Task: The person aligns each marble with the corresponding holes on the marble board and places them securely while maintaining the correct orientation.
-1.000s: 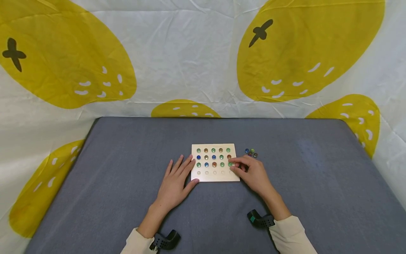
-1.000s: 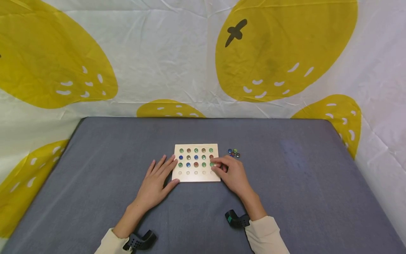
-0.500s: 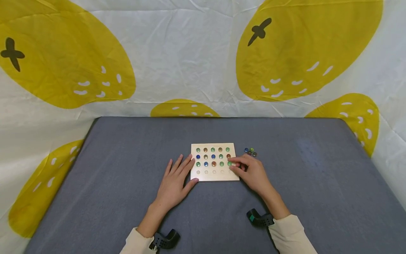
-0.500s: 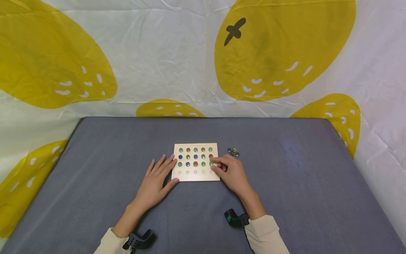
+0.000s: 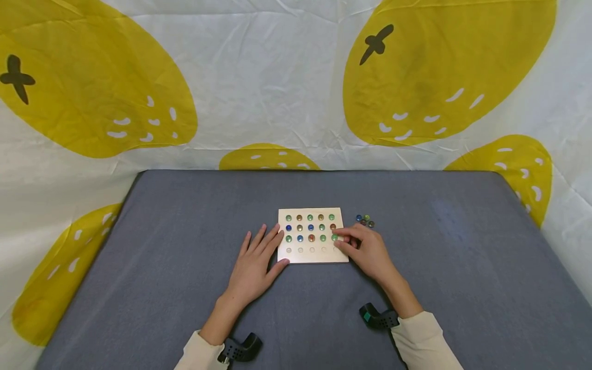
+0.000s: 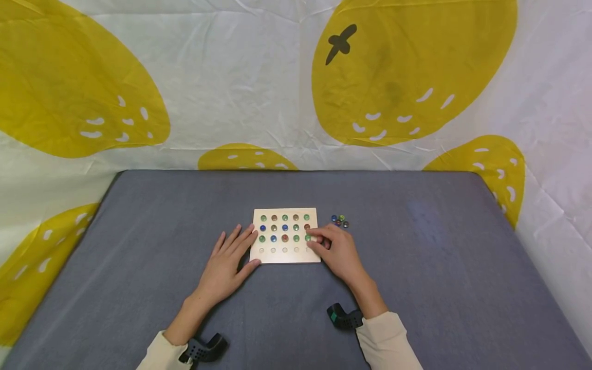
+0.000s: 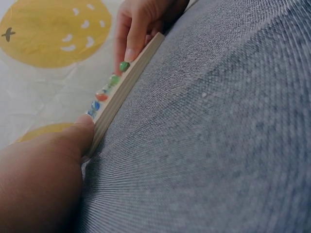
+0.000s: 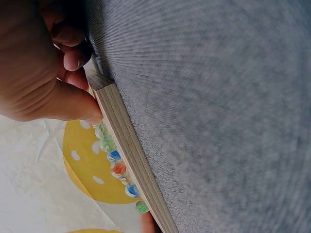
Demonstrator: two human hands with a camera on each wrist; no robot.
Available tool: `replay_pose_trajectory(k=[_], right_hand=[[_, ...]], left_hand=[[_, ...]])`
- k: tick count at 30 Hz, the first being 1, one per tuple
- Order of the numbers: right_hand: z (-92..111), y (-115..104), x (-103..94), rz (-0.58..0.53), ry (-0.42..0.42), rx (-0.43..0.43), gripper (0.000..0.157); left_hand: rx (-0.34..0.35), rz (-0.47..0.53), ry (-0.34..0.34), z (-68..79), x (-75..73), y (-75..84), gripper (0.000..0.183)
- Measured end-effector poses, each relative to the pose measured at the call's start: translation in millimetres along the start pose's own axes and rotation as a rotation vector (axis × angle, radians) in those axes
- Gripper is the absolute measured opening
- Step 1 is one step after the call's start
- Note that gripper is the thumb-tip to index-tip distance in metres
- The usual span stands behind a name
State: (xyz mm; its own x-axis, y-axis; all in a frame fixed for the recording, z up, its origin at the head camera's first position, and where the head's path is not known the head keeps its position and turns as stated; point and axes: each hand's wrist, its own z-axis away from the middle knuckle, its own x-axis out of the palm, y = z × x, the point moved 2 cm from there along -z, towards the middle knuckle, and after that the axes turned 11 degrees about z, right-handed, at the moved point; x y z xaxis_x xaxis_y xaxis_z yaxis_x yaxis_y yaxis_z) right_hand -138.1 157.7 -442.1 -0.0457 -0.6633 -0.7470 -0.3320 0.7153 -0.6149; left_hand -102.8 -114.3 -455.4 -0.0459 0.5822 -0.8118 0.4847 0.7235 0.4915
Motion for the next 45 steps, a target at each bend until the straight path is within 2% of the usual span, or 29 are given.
replay_pose_trajectory(k=[6,16,25,29,34,45], right_hand=[[2,-1,-4.1,-0.029,0.032,-0.012,0.023],[1,5,-22.2,-0.014,0.116,0.031,0.022],[4,29,-52.3,-0.014,0.212,0.136,0.025],[7,40,-61.0,0.000,0.222,0.191,0.028],[9,46,-60.4,0.016,0.212,0.186,0.028],[8,59,-44.2,0.020,0.221,0.161,0.025]], left_hand=[[0.003,-0.001,0.004,1.0,1.7,-1.2,0.063],[0.025,-0.002,0.024,1.3,2.2,-1.9,0.063],[0.004,-0.003,0.000,1.4,2.4,-2.3,0.063],[0.011,-0.003,0.008,1.4,2.6,-1.9,0.063],[0.022,0.002,0.023,2.7,2.4,-1.5,0.062],[0.005,0.013,0.005,1.4,1.9,-2.2,0.063]])
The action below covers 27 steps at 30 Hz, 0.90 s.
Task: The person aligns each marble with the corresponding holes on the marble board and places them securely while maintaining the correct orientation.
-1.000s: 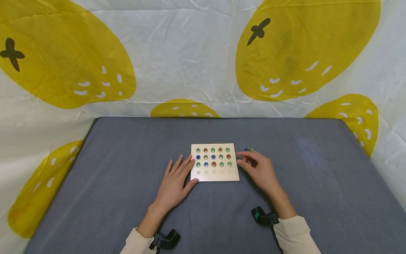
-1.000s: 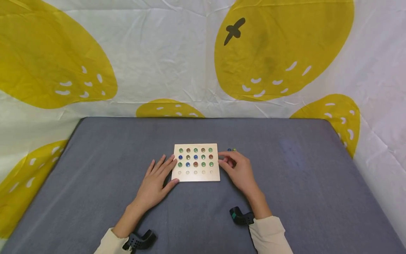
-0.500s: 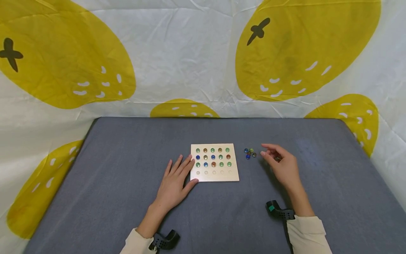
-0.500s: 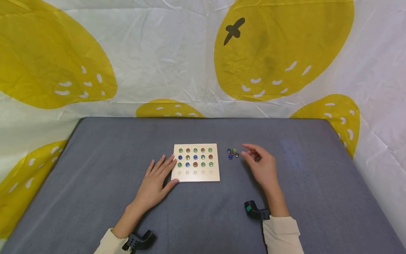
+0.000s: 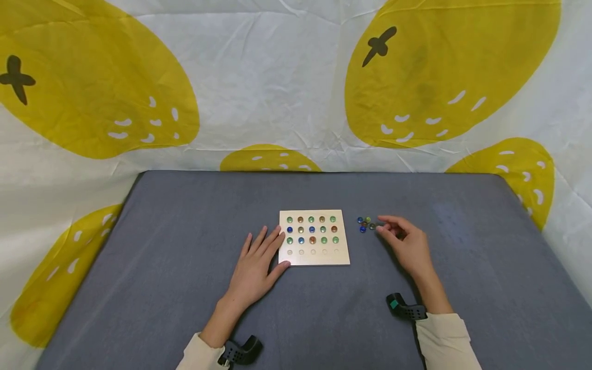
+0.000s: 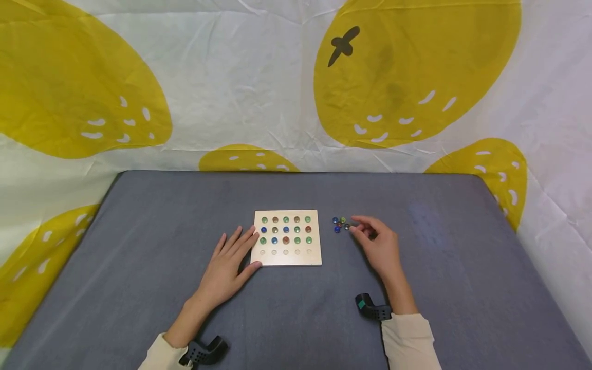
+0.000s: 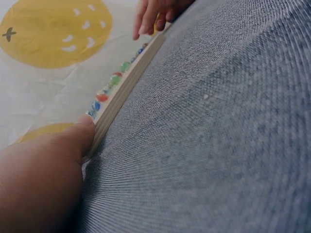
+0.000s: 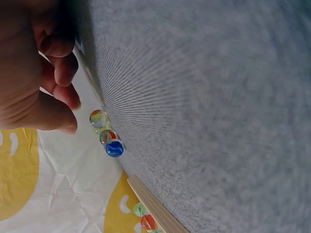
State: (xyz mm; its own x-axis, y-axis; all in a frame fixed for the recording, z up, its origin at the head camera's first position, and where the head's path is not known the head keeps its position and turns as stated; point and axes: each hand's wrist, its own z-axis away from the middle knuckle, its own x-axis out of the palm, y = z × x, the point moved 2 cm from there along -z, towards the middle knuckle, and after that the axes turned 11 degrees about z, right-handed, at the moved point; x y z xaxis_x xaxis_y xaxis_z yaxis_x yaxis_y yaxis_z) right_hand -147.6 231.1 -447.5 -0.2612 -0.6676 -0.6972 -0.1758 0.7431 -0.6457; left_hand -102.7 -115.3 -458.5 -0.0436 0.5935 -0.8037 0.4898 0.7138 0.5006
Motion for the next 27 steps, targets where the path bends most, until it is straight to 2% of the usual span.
replay_pose_trajectory(k=[7,15,27], right_hand=[[1.5,-1.4,3.6,0.092,-0.029,-0.060,0.023],[1.0,-5.3,4.2,0.122,-0.018,-0.110,0.022],[3.1,-0.9,5.9,0.160,-0.022,-0.084,0.016]], left_hand=[[0.007,0.001,0.013,1.4,0.3,0.3,0.062],[-0.010,-0.008,0.002,1.6,-0.4,0.5,0.062],[0.013,-0.015,0.011,0.7,2.1,0.0,0.062]])
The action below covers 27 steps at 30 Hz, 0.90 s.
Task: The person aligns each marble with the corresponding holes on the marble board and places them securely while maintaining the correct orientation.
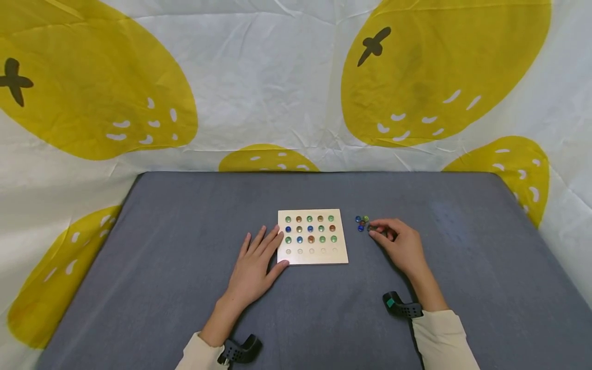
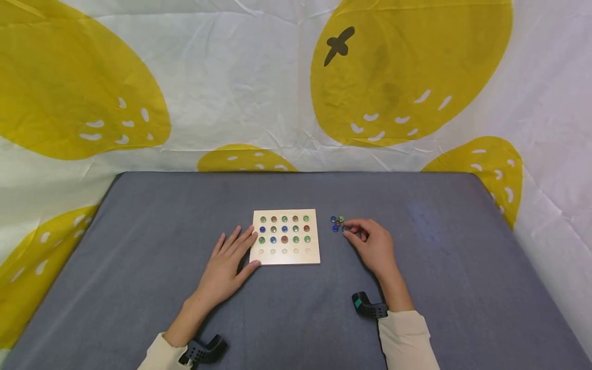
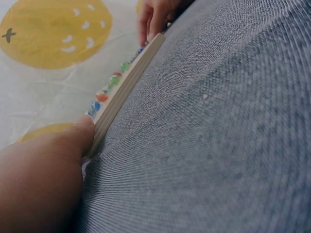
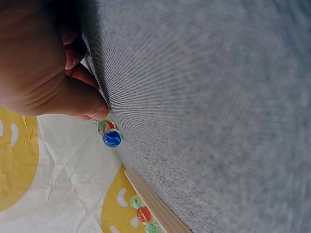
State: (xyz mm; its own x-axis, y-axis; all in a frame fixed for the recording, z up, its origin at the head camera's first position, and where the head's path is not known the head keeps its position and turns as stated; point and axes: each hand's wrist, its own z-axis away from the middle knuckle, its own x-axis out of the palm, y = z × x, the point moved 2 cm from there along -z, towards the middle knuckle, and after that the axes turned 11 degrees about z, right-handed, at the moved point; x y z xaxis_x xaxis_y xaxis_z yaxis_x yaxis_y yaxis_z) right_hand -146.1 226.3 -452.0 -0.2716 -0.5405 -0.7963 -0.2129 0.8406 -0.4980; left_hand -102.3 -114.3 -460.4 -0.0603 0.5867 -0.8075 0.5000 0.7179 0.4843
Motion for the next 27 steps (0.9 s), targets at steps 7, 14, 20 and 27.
replay_pose_trajectory(k=[7,14,20,27], right_hand=[[-0.2,-1.5,0.5,0.004,-0.004,0.011,0.017],[0.0,-2.5,-0.2,0.008,-0.009,0.000,0.016],[0.0,-4.7,-1.8,0.002,-0.014,-0.010,0.019],[-1.4,-7.1,-3.7,0.012,-0.014,-0.008,0.017]], left_hand=[[0.003,0.011,0.004,0.0,-0.4,0.8,0.062],[0.003,0.001,0.004,-0.3,-0.5,-0.3,0.062],[-0.014,0.007,-0.010,0.5,-1.2,0.2,0.063],[0.001,0.012,0.004,-0.5,-3.7,2.0,0.062]])
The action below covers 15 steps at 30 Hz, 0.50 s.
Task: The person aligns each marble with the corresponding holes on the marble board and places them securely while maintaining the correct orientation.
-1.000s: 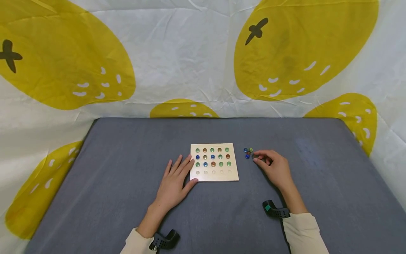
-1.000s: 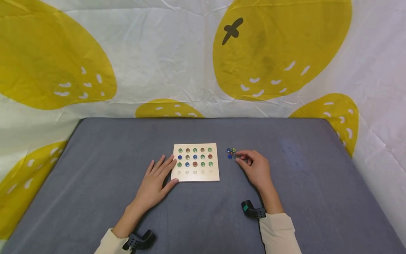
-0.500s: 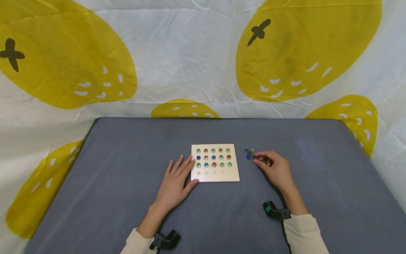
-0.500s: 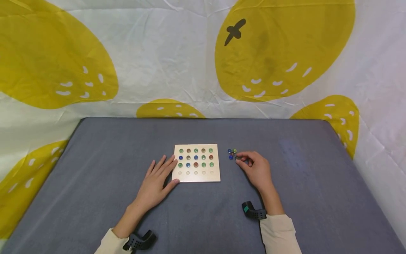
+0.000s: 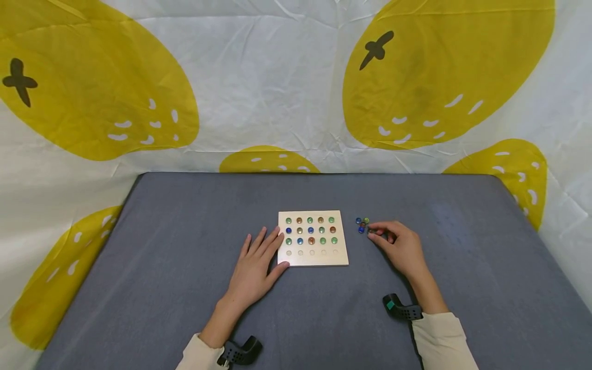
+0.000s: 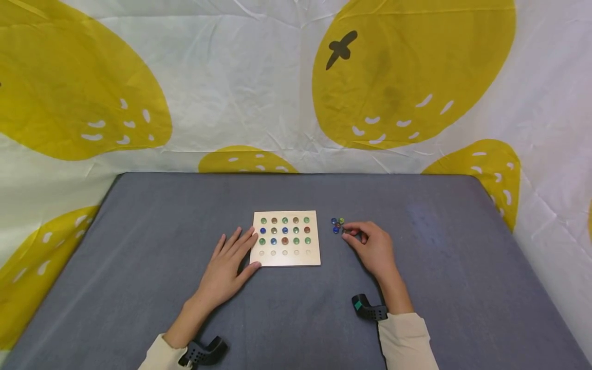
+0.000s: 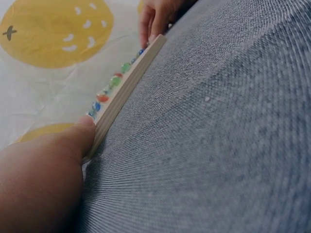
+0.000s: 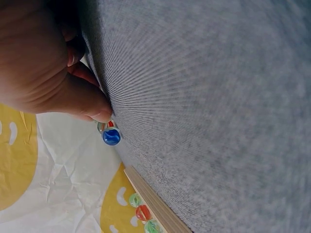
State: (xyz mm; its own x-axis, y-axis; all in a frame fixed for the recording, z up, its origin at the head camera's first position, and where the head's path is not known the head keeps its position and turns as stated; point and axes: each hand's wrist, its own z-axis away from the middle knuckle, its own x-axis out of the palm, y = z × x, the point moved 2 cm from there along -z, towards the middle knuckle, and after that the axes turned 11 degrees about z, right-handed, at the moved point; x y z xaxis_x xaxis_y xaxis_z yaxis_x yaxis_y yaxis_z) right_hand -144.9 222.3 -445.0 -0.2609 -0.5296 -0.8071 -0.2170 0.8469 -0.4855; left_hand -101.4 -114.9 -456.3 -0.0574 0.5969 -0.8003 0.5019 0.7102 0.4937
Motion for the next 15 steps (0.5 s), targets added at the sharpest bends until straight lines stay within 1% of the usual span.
replay_pose_trajectory(k=[9,15], right_hand=[[-0.6,0.8,1.1,0.005,0.002,-0.007,0.015],[0.4,1.0,1.0,0.010,-0.007,0.008,0.013]], left_hand=[[-0.004,0.001,0.005,0.5,0.4,-1.0,0.062],[0.010,0.005,0.010,0.7,0.3,-1.3,0.062]])
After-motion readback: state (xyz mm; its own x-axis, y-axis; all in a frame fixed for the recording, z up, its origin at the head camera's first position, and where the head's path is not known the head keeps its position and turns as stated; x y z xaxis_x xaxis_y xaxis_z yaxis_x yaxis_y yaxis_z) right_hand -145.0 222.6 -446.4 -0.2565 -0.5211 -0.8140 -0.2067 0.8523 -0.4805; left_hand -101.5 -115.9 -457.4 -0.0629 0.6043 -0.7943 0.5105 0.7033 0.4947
